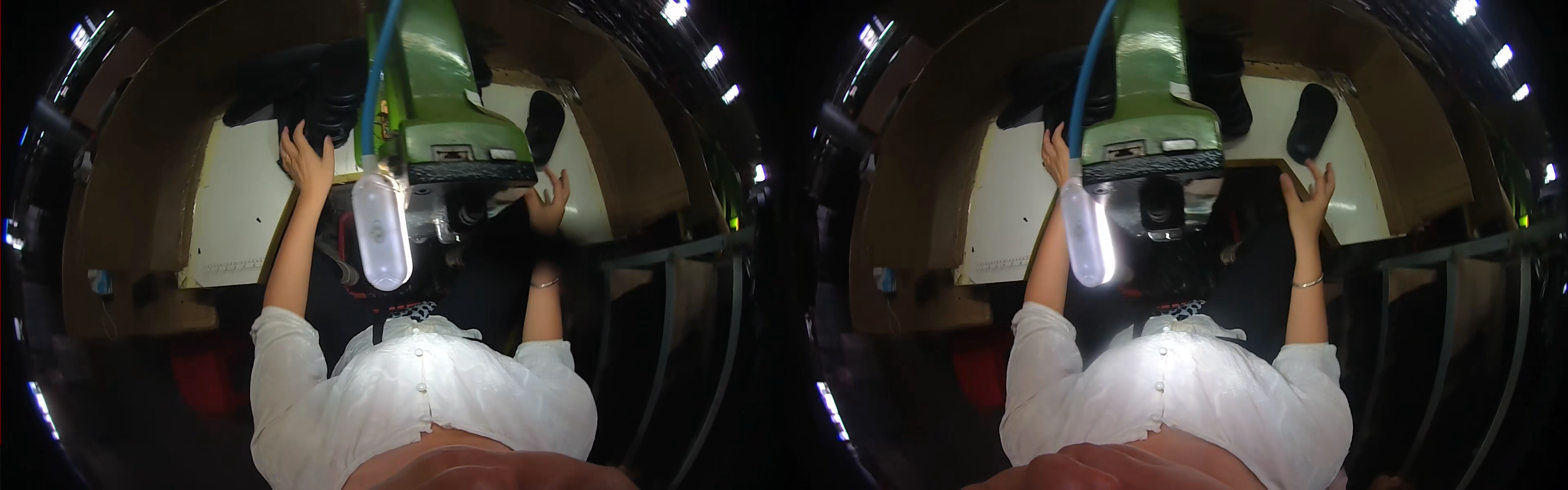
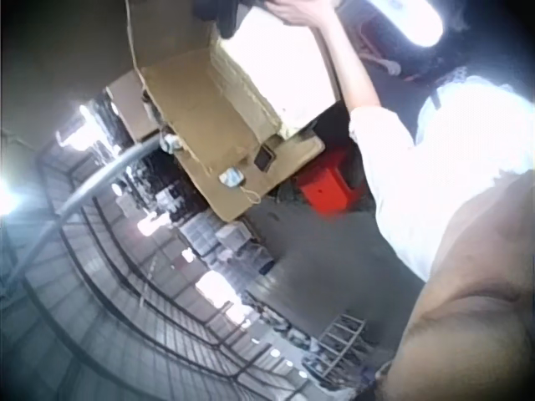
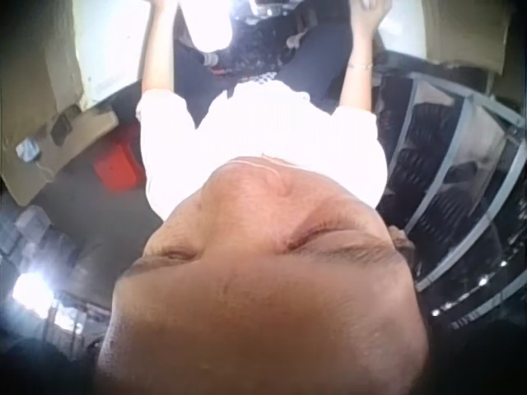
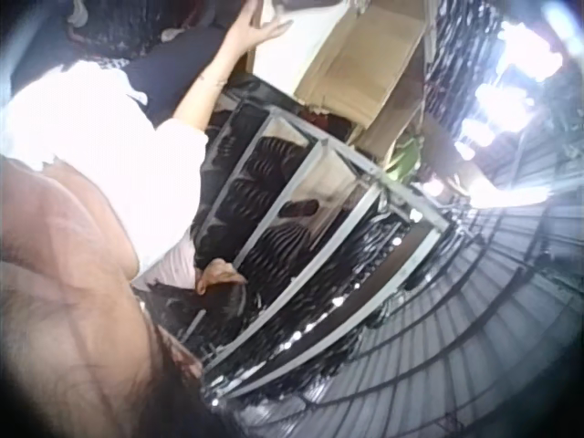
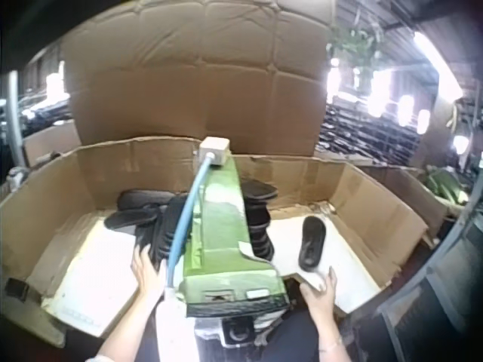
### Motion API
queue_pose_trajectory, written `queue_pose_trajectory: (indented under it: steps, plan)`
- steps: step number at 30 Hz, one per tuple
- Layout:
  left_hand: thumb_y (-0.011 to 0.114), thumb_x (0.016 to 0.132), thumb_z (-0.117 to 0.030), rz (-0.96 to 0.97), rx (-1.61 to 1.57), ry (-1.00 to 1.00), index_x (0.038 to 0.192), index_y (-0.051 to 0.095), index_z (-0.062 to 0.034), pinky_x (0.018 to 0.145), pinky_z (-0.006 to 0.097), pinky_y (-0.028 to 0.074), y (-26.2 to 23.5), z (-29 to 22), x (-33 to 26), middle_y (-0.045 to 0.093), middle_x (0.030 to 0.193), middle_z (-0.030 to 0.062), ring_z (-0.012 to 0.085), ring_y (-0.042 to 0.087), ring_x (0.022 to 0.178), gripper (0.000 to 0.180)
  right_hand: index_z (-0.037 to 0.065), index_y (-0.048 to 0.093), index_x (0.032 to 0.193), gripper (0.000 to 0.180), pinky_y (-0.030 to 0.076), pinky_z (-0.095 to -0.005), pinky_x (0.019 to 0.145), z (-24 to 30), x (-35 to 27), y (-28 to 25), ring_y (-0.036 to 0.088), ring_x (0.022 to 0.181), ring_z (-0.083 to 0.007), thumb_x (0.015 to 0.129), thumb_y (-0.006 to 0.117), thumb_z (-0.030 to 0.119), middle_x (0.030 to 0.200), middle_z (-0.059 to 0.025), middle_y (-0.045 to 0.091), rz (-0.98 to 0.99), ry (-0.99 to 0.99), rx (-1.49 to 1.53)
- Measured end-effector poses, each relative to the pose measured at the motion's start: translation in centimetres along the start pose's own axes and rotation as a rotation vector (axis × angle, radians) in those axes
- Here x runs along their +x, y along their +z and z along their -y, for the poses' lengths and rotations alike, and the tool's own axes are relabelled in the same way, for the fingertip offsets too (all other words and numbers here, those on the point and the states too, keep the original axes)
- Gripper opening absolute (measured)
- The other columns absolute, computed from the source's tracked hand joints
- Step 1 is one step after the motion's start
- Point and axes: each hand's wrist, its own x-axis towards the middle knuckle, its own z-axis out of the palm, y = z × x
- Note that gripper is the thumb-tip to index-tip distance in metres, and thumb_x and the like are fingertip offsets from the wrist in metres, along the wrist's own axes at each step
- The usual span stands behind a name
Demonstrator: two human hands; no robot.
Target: The person operates a green industrial machine to process black slipper soles. They repeatedly pick up a sole, place it into the machine's mechanism, and then remove it to place it on a nearby surface.
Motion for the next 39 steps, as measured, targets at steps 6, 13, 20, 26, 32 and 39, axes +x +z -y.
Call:
queue_pose_trajectory:
  steps: [6, 13, 20, 26, 32, 39]
  plan:
    - [0.068, 0.069, -0.042, 0.34, 0.021, -0.326, 0.117, 0.051, -0.0129, 0.093, 0.044, 0.036, 1.0, 6.0, 5.9, 0.044, 0.121, 0.0249, 0.0383, 0.044, 0.11, 0.059, 0.005, 0.059, 0.105, 0.033, 0.049, -0.0314, 0.08, 3.7, -5.1, 3.3, 0.044, 0.115, -0.0256, 0.075, 0.068, 0.013, 0.132, -0.0157, 0.034, 0.226, 0.13, 0.117]
    - [0.078, 0.062, -0.034, -0.061, 0.037, -0.161, 0.087, 0.068, -0.0086, 0.089, 0.036, 0.04, -7.5, 2.8, 1.5, 0.053, 0.11, 0.0206, 0.0313, 0.05, 0.105, 0.037, 0.004, 0.062, 0.098, 0.021, 0.049, -0.0243, 0.07, -1.3, -6.3, 1.6, 0.053, 0.101, -0.0184, 0.078, 0.065, 0.011, 0.119, -0.0114, 0.049, 0.21, 0.005, -0.006]
    - [0.069, 0.07, -0.007, -0.435, -0.31, 0.091, 0.104, 0.048, -0.0008, 0.094, 0.037, 0.035, -19.2, -3.4, -6.8, 0.049, 0.112, 0.0145, 0.0249, 0.046, 0.105, 0.04, 0.002, 0.061, 0.099, 0.021, 0.047, -0.0247, 0.069, -1.7, -8.3, 1.6, 0.056, 0.091, -0.0132, 0.079, 0.063, 0.008, 0.101, -0.0074, 0.058, 0.465, 0.233, 0.157]
    - [0.065, 0.072, 0.002, -0.177, -0.492, 0.175, 0.093, 0.057, 0.0007, 0.07, 0.031, 0.048, -16.4, -6.7, -12.7, 0.059, 0.089, 0.0146, 0.0234, 0.058, 0.077, 0.022, 0.009, 0.022, 0.136, 0.094, 0.042, -0.0401, 0.087, 3.2, -13.6, 4.9, 0.039, 0.118, -0.0267, 0.062, 0.078, 0.026, 0.139, -0.0111, 0.027, 1.086, 0.148, 0.138]
    - [0.068, 0.075, -0.012, 0.386, -0.942, -0.106, 0.087, 0.061, 0.0016, 0.066, 0.026, 0.045, -11.7, -12.6, -16.2, 0.06, 0.081, 0.0093, 0.0147, 0.057, 0.075, 0.019, -0.001, 0.056, 0.109, 0.045, 0.042, -0.029, 0.088, 0.1, -17.7, 4.0, 0.056, 0.098, -0.0207, 0.073, 0.071, 0.022, 0.104, -0.0131, 0.061, 1.42, 0.499, 0.227]
    - [0.065, 0.081, -0.017, 0.716, -0.969, -0.366, 0.088, 0.061, -0.0028, 0.066, 0.024, 0.044, -7.8, -12.8, -15.4, 0.061, 0.084, 0.0021, 0.0085, 0.054, 0.074, 0.017, -0.004, 0.057, 0.106, 0.047, 0.044, -0.0292, 0.084, -2.1, -19.2, 0.5, 0.058, 0.094, -0.0213, 0.071, 0.073, 0.023, 0.101, -0.014, 0.062, 1.302, 0.552, 0.242]
